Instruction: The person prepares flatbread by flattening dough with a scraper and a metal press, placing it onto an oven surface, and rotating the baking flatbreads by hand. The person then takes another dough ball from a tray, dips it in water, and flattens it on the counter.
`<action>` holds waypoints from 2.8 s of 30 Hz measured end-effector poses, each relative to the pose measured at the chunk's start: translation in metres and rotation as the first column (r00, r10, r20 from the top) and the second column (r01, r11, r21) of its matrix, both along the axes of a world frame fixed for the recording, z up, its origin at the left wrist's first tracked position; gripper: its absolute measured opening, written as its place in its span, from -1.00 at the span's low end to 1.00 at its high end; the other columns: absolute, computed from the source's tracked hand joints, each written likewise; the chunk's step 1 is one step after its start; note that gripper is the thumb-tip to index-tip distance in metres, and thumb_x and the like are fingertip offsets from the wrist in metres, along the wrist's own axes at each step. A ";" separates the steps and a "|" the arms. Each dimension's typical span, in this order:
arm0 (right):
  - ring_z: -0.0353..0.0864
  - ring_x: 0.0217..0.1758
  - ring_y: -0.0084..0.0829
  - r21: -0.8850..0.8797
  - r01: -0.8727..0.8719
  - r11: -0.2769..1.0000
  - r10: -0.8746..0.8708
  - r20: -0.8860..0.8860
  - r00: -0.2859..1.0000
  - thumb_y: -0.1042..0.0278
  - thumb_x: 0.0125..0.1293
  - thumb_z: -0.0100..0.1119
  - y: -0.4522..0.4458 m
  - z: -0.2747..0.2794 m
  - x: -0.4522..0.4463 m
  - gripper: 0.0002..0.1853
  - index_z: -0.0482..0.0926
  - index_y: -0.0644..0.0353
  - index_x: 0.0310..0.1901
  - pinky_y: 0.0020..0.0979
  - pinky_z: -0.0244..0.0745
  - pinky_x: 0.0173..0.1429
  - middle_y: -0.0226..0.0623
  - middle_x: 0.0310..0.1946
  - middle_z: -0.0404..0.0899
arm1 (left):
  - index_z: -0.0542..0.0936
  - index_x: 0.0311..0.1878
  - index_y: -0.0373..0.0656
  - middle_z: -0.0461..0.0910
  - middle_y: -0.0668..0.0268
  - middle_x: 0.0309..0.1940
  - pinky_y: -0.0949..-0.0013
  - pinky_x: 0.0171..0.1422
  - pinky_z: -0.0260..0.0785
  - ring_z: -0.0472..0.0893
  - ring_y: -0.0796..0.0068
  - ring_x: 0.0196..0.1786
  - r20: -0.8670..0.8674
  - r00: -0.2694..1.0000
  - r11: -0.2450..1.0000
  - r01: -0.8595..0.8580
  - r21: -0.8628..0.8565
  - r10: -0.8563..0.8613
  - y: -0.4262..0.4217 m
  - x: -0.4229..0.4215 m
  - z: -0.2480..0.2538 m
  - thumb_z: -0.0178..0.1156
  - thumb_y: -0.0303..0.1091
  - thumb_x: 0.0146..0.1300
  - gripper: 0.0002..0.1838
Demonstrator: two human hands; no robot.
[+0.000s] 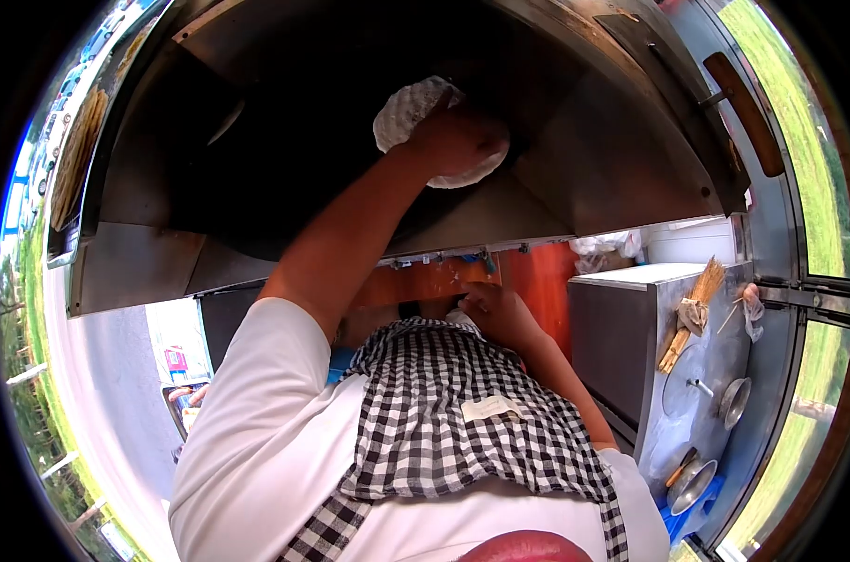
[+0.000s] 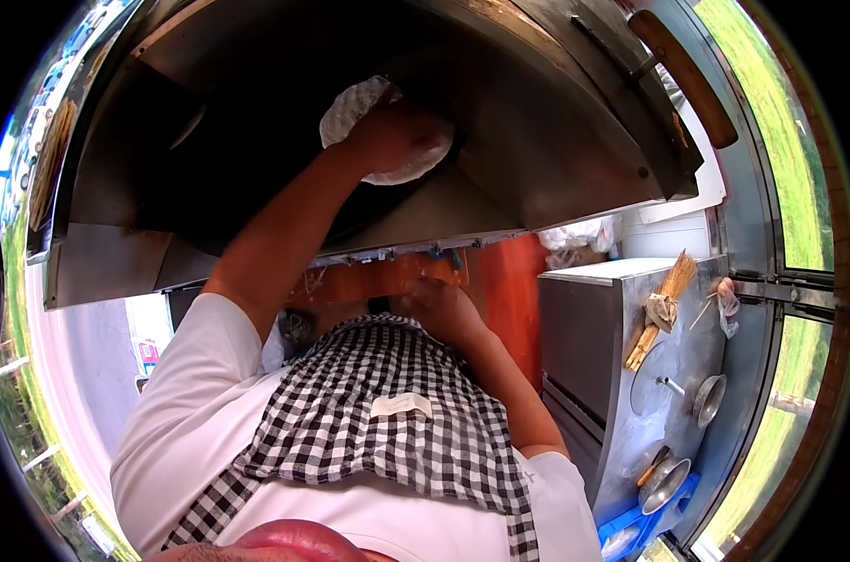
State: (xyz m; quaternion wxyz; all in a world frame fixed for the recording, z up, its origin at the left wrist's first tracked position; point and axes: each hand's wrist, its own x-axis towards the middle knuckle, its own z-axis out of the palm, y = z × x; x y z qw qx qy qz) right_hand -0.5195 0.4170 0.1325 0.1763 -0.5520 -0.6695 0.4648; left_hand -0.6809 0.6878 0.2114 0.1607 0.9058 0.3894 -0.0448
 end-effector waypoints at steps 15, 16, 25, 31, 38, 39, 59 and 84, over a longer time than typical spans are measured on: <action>0.79 -0.09 0.05 0.077 -0.014 0.997 0.016 -0.019 1.000 0.22 0.48 0.35 0.007 -0.003 0.002 -0.70 0.67 0.19 0.12 -0.09 0.65 -0.04 0.04 -0.15 0.75 | 0.34 0.67 0.13 0.24 0.25 0.71 -0.41 0.79 -0.26 0.11 0.13 0.78 0.164 0.986 0.955 -0.009 0.295 -0.042 -0.044 -0.004 -0.045 -0.02 0.37 0.55 -0.21; 0.79 -0.09 0.05 0.070 -0.016 0.997 0.017 -0.014 1.000 0.22 0.48 0.35 0.008 -0.004 0.003 -0.69 0.68 0.18 0.14 -0.09 0.65 -0.04 0.04 -0.14 0.76 | 0.31 0.69 0.14 0.23 0.27 0.72 -0.41 0.80 -0.26 0.10 0.13 0.78 0.145 0.989 0.954 -0.013 0.299 -0.032 -0.046 -0.005 -0.044 -0.02 0.37 0.55 -0.20; 0.79 -0.10 0.04 0.110 -0.033 0.993 0.035 -0.012 0.999 0.24 0.48 0.34 0.011 0.006 0.008 -0.65 0.70 0.12 0.22 -0.10 0.64 -0.04 0.02 -0.13 0.76 | 0.15 0.76 -0.03 0.10 0.19 0.77 -0.26 0.84 -0.38 0.03 0.17 0.81 0.021 0.953 0.928 -0.301 0.220 0.304 -0.045 -0.041 -0.030 -0.06 0.36 0.60 -0.11; 0.73 0.07 0.12 -0.008 -0.092 0.996 0.092 0.067 0.993 0.15 0.53 0.26 0.013 0.005 0.011 -0.70 0.72 0.05 0.17 0.05 0.62 0.06 0.03 0.03 0.74 | 0.16 0.74 -0.14 0.10 0.08 0.76 -0.29 0.83 -0.30 0.03 0.15 0.81 0.002 0.896 0.871 -0.432 0.233 0.444 -0.038 -0.055 -0.028 -0.06 0.38 0.59 -0.07; 0.78 -0.04 0.11 -0.021 -0.122 0.992 0.123 0.098 0.988 0.16 0.51 0.31 0.021 0.016 0.013 -0.69 0.72 0.10 0.15 -0.01 0.67 0.01 0.05 -0.11 0.77 | 0.25 0.69 -0.18 0.19 0.03 0.71 -0.31 0.82 -0.23 0.13 0.06 0.77 0.112 0.916 0.873 -0.402 0.277 0.386 -0.062 -0.059 -0.027 -0.01 0.34 0.58 -0.11; 0.79 -0.06 0.10 0.002 -0.115 0.993 0.114 0.093 0.989 0.16 0.51 0.31 0.019 0.015 0.014 -0.69 0.71 0.12 0.15 -0.02 0.68 0.00 0.04 -0.15 0.77 | 0.27 0.68 -0.19 0.21 0.02 0.70 -0.31 0.81 -0.21 0.14 0.04 0.76 0.149 0.915 0.875 -0.402 0.268 0.374 -0.070 -0.060 -0.025 0.01 0.31 0.58 -0.13; 0.84 -0.06 0.00 0.321 -0.253 0.913 0.271 -0.011 0.962 0.17 0.44 0.33 0.029 -0.064 0.032 -0.66 0.72 0.14 0.14 -0.13 0.71 -0.03 0.04 -0.18 0.79 | 0.52 0.47 -0.21 0.55 0.04 0.48 -0.06 0.63 0.36 0.53 -0.05 0.51 0.687 0.597 0.682 -0.703 0.200 0.414 -0.234 -0.119 0.000 0.41 -0.32 0.36 -0.38; 0.86 0.03 -0.19 0.222 0.009 0.975 -0.043 0.149 0.988 0.22 0.46 0.37 -0.093 0.031 -0.055 -0.62 0.72 0.23 0.20 -0.22 0.71 0.12 -0.04 -0.05 0.83 | 0.55 0.46 -0.16 0.60 0.04 0.41 0.06 0.32 0.59 0.66 -0.06 0.33 0.734 0.529 0.726 -0.684 0.073 0.425 -0.359 -0.243 -0.023 0.40 -0.31 0.36 -0.40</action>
